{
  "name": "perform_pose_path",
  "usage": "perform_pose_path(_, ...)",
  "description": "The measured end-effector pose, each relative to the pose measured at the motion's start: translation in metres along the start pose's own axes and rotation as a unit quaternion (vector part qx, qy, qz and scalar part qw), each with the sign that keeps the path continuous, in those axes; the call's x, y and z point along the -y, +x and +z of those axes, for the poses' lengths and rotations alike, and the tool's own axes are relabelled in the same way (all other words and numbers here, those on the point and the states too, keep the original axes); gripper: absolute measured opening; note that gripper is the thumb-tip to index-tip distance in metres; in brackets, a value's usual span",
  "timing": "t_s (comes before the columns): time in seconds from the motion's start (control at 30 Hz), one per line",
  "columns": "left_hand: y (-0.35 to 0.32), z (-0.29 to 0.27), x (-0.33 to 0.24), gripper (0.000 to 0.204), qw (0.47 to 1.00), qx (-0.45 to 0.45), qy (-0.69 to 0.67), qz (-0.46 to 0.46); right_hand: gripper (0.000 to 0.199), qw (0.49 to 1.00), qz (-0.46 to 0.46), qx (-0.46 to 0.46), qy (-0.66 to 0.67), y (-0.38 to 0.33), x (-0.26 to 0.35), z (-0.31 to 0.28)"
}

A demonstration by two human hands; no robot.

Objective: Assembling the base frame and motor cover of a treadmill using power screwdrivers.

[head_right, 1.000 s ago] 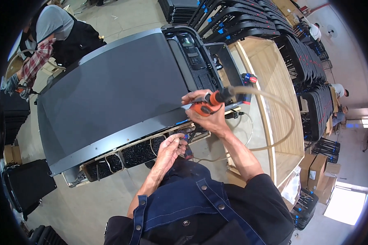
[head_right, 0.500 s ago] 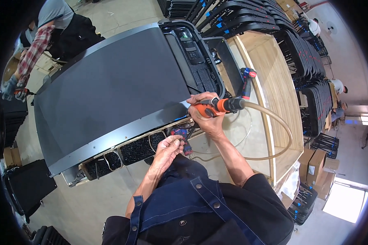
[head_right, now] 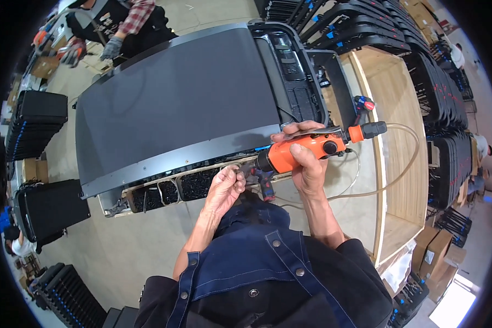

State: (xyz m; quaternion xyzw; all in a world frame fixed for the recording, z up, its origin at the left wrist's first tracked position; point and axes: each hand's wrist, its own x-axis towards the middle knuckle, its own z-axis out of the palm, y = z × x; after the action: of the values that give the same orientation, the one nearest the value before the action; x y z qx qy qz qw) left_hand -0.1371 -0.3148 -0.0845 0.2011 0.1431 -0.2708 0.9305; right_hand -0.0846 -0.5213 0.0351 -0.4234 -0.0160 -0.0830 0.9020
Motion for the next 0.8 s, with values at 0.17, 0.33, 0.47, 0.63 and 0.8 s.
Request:
perform_pose_path(0.17,-0.011,-0.003,-0.008,0.023,1.000,-0.011,0.003,0.018,0.041,0.999,0.006,-0.034,-0.004,-0.005,-0.013,0.004)
perform_pose_path(0.33,-0.022,-0.006,-0.026,0.022,0.989,-0.062,0.106,0.078,0.043,0.997,0.012,-0.079,0.000,-0.016,-0.034,0.014)
perform_pose_path(0.47,-0.033,-0.026,-0.044,0.023,0.923,-0.102,0.333,0.163,0.046,0.992,0.022,-0.117,-0.029,-0.035,-0.056,0.037)
perform_pose_path(0.63,-0.030,-0.053,-0.073,0.019,0.998,-0.038,-0.037,-0.023,0.045,0.993,-0.049,-0.048,-0.091,-0.044,-0.085,0.085)
perform_pose_path(0.8,-0.017,-0.072,-0.095,0.025,0.971,-0.018,-0.223,-0.086,0.044,0.971,-0.100,0.045,-0.214,-0.040,-0.126,0.132)
